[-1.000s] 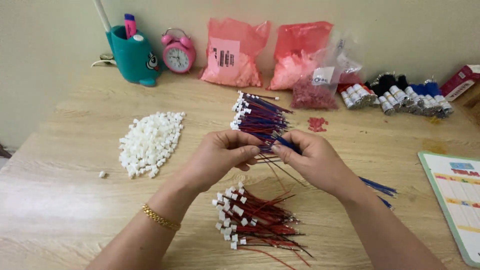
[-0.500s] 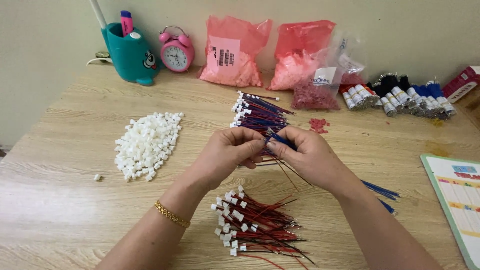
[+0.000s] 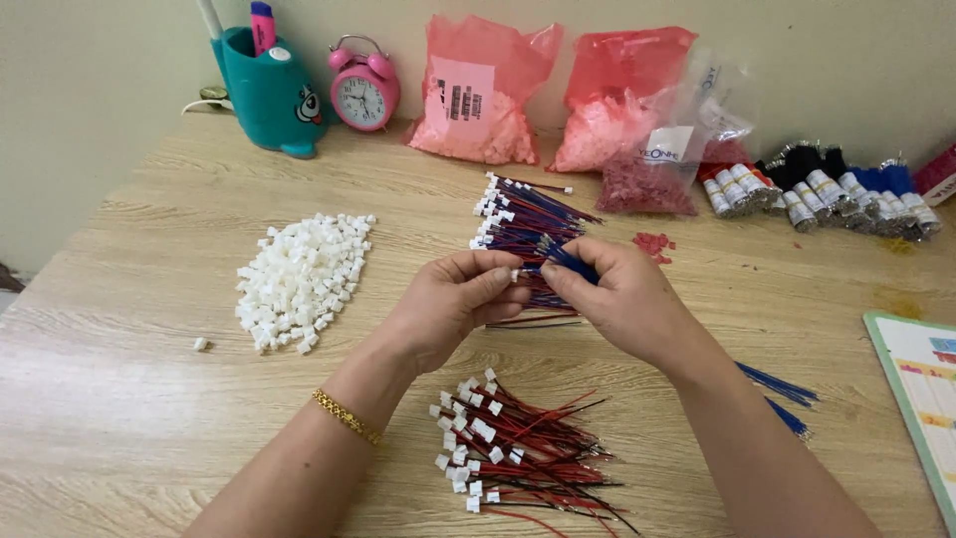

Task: Assembling small electrical connectors by manually inserting wires into plastic housings.

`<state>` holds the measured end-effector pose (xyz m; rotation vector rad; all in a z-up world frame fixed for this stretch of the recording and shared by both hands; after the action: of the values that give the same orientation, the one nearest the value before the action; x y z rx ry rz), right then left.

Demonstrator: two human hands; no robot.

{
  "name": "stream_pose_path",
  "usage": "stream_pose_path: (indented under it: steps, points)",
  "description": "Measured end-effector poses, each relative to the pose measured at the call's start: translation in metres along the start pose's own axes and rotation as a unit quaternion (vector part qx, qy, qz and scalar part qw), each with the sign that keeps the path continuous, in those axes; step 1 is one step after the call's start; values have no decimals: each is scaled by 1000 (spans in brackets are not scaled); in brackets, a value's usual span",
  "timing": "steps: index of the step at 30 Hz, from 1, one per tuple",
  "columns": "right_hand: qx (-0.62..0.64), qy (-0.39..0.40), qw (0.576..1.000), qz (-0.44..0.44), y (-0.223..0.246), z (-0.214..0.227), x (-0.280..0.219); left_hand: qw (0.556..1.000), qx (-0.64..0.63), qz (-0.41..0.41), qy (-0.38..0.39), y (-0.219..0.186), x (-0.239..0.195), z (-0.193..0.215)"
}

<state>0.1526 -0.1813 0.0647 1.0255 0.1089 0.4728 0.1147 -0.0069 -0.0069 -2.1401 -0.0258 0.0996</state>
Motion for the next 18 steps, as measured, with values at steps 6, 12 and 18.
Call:
stream_pose_path:
  steps: [6, 12, 18]
  points:
    - [-26, -5, 1000, -2, 7, 1, -3, 1000, -21, 4, 8, 4, 3, 0]
    - [-20, -12, 1000, -1, 4, 1, -3, 999, -36, 12, 8, 6, 2, -1]
    - [-31, -25, 999, 18, 7, 0, -5, 999, -48, 16, 7, 9, 3, 0]
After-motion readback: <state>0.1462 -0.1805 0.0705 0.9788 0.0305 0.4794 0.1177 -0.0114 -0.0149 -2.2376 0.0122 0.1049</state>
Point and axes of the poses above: each hand's wrist, its own x-axis towards the middle knuckle, its own z-axis out of the back of the hand, y = z × x, the point moved 2 cm from there along x, towards the middle knuckle, and after that the axes turned 3 degrees about -y, right-handed, at the moved point
